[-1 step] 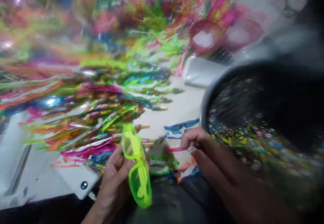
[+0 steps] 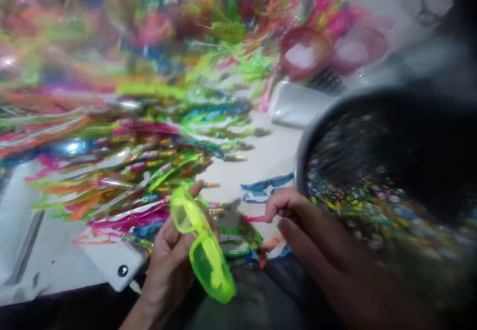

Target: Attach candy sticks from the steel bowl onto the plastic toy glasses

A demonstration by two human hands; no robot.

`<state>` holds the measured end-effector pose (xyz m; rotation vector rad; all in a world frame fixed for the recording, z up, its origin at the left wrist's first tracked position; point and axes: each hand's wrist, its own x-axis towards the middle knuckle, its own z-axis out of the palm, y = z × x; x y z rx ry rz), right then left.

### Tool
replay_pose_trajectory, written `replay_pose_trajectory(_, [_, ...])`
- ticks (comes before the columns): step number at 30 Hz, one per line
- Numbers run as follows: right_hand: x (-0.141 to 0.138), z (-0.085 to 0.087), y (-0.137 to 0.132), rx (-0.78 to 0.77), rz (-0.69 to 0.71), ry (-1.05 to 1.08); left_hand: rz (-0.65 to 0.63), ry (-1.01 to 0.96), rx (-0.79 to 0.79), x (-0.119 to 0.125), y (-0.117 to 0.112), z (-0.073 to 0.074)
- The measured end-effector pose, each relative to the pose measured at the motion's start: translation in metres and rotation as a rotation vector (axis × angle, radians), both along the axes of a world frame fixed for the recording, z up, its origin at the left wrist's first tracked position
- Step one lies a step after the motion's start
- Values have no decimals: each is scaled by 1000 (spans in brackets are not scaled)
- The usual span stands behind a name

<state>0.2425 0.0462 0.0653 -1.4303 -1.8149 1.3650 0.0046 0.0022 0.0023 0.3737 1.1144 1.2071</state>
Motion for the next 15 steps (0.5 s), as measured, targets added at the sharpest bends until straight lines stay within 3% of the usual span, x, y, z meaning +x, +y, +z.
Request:
replay_pose_trajectory(7, [-9,3,5,-43,109,69,56,-23,207,17,1,11])
replay_pose_trajectory(11, [-12,2,5,-65,97,82,12,32,394,11,-1,8])
replay_pose_trajectory(15, [-13,1,8,-53,80,95,19,66,472,4,3,4])
